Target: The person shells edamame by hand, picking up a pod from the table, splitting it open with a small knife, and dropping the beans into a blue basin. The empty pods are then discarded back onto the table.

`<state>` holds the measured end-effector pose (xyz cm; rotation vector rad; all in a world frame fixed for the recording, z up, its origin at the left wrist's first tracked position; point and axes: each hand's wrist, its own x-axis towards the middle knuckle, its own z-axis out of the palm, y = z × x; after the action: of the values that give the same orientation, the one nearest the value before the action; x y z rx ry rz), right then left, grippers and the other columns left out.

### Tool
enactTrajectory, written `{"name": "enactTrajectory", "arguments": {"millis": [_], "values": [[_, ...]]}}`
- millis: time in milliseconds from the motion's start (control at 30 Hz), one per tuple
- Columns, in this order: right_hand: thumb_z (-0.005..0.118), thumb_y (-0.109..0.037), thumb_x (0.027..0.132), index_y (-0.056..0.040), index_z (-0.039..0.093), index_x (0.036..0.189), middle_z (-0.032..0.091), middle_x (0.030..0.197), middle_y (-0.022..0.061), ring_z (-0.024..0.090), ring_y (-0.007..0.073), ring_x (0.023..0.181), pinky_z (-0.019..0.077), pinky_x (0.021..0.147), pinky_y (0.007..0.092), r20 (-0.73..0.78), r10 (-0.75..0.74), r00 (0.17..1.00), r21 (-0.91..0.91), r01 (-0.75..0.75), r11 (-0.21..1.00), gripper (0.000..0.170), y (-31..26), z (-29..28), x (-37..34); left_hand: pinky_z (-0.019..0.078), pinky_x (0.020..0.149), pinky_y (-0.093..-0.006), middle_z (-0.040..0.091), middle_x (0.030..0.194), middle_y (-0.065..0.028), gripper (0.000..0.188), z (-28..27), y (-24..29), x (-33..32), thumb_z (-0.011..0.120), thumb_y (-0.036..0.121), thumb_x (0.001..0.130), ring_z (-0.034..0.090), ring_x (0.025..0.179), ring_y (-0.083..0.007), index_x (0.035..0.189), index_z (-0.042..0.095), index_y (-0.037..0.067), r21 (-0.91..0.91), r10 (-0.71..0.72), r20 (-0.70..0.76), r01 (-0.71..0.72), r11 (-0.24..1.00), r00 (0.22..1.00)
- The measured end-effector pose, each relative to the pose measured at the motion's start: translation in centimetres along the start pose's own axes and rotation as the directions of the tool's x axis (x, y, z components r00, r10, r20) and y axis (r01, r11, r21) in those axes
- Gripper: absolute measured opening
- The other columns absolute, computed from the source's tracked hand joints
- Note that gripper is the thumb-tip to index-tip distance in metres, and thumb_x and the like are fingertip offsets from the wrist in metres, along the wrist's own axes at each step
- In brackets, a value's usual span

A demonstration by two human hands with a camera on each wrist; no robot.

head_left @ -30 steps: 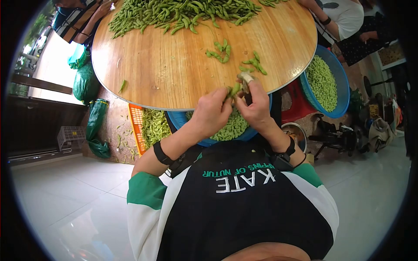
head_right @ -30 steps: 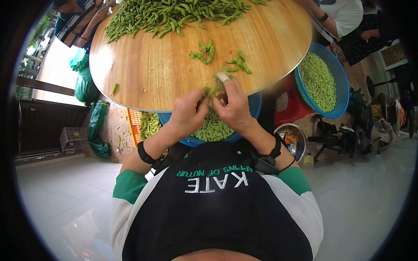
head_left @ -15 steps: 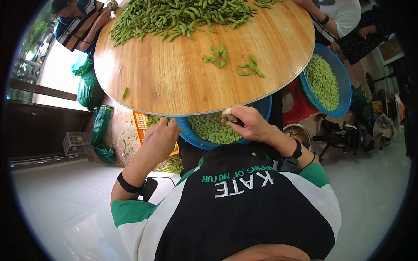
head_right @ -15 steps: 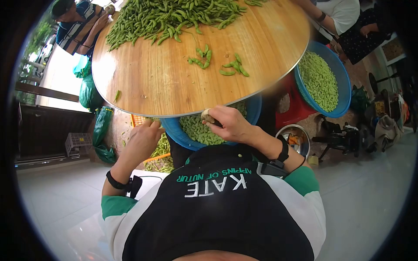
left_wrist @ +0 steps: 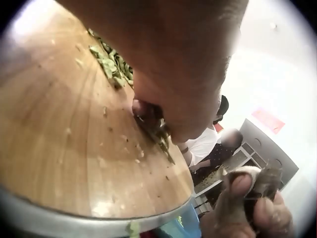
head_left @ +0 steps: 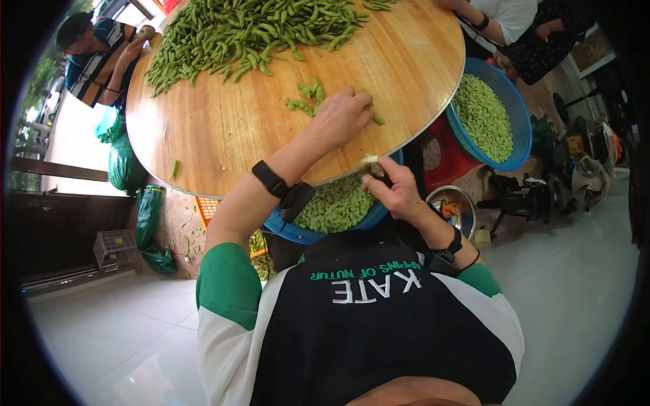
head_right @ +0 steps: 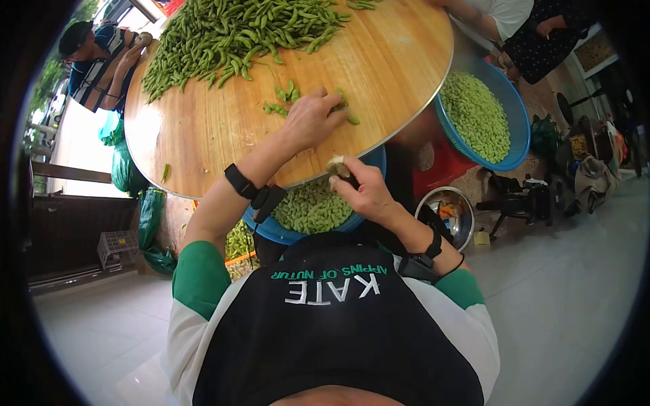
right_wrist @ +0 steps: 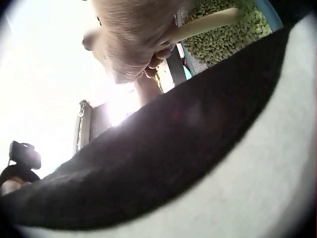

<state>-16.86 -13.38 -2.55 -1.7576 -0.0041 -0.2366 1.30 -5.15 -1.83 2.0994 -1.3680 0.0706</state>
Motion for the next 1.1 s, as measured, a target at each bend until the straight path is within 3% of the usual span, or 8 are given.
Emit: {"name": "enactTrajectory", "arguments": {"millis": [167, 233, 333, 367, 500, 567, 867, 1100], "values": [[0.050, -0.011, 0.094, -0.0010, 0.050, 0.122, 0.058, 0.081, 0.0037, 0.043, 0.0035, 0.056, 0.0361, 0.048, 0.0181, -0.080, 0.220, 0.972, 0.379, -0.174, 0.909, 0.031, 0.0, -0.8, 0.9, 0.0477, 0.069, -0.0446, 0.058, 0.082, -0.0186, 0.016, 0.1, -0.7, -1.1, 0.063, 0.009, 0.077, 0.059, 0.081, -0.0366, 0.091, 0.059, 0.001, 0.105, 0.066, -0.157, -0.050, 0.993, 0.985], [0.048, -0.013, 0.095, -0.0001, 0.047, 0.126, 0.058, 0.083, 0.0052, 0.044, 0.0049, 0.058, 0.0366, 0.047, 0.0184, -0.093, 0.222, 0.971, 0.445, -0.159, 0.882, 0.033, 0.2, -0.8, 1.7, 0.0488, 0.067, -0.0390, 0.061, 0.081, -0.0168, 0.018, -0.9, -0.4, -1.3, 0.067, 0.006, 0.074, 0.061, 0.076, -0.0305, 0.089, 0.058, 0.000, -0.311, -0.236, -0.191, 0.170, 0.935, 0.953], [0.045, -0.015, 0.097, 0.0001, 0.043, 0.131, 0.056, 0.087, 0.0069, 0.046, 0.0074, 0.062, 0.0373, 0.046, 0.0188, -0.073, 0.244, 0.967, 0.527, -0.170, 0.833, 0.038, 0.2, -0.4, 2.6, 0.0482, 0.066, -0.0309, 0.061, 0.079, -0.0139, 0.021, -3.7, 0.4, -2.8, 0.071, 0.004, 0.072, 0.061, 0.071, -0.0211, 0.088, 0.058, 0.000, -0.489, -0.376, -0.030, 0.314, 0.813, 0.926], [0.045, -0.014, 0.097, -0.0005, 0.043, 0.131, 0.056, 0.087, 0.0068, 0.045, 0.0078, 0.062, 0.0371, 0.045, 0.0189, -0.033, 0.278, 0.960, 0.584, -0.207, 0.785, 0.037, -0.2, -0.2, 3.0, 0.0469, 0.065, -0.0250, 0.061, 0.075, -0.0080, 0.021, -2.9, -0.4, -3.5, 0.073, 0.005, 0.074, 0.058, 0.069, -0.0125, 0.087, 0.059, -0.001, -0.584, -0.386, -0.052, 0.285, 0.760, 0.921], [0.045, -0.012, 0.096, -0.0022, 0.044, 0.131, 0.055, 0.087, 0.0067, 0.045, 0.0087, 0.060, 0.0366, 0.043, 0.0189, 0.087, 0.346, 0.934, 0.698, -0.305, 0.648, 0.036, -0.1, 0.7, 4.2, 0.0470, 0.064, -0.0245, 0.062, 0.077, -0.0025, 0.017, -3.9, 0.8, -5.1, 0.072, 0.003, 0.076, 0.057, 0.071, -0.0093, 0.087, 0.059, -0.001, -0.726, -0.403, 0.006, 0.281, 0.628, 0.915], [0.046, -0.013, 0.096, -0.0029, 0.047, 0.126, 0.056, 0.086, 0.0062, 0.045, 0.0084, 0.059, 0.0363, 0.043, 0.0189, 0.128, 0.309, 0.942, 0.733, -0.300, 0.611, 0.031, -0.4, 1.1, 4.3, 0.0450, 0.060, -0.0233, 0.063, 0.080, 0.0000, 0.014, -4.4, 1.7, -6.0, 0.071, 0.001, 0.077, 0.056, 0.070, -0.0074, 0.087, 0.060, 0.000, -0.876, -0.449, 0.116, 0.304, 0.374, 0.886], [0.046, -0.015, 0.097, -0.0054, 0.041, 0.133, 0.053, 0.085, 0.0071, 0.042, 0.0089, 0.057, 0.0362, 0.042, 0.0185, 0.317, 0.183, 0.930, 0.828, -0.366, 0.424, 0.037, -1.2, 2.6, 4.2, 0.0425, 0.059, -0.0215, 0.061, 0.088, -0.0017, 0.021, -4.0, 1.2, -8.8, 0.068, -0.008, 0.076, 0.056, 0.074, -0.0083, 0.090, 0.060, 0.004, -0.971, -0.518, 0.133, 0.216, 0.103, 0.845], [0.046, -0.015, 0.097, -0.0066, 0.041, 0.133, 0.054, 0.084, 0.0068, 0.042, 0.0087, 0.057, 0.0362, 0.042, 0.0187, 0.310, 0.213, 0.926, 0.813, -0.375, 0.446, 0.037, -1.0, 3.0, 4.1, 0.0416, 0.057, -0.0217, 0.065, 0.085, -0.0036, 0.016, -4.0, 2.1, -9.2, 0.068, -0.005, 0.077, 0.059, 0.075, -0.0085, 0.088, 0.059, 0.002, -0.978, -0.568, 0.007, 0.124, 0.169, 0.823]]}}
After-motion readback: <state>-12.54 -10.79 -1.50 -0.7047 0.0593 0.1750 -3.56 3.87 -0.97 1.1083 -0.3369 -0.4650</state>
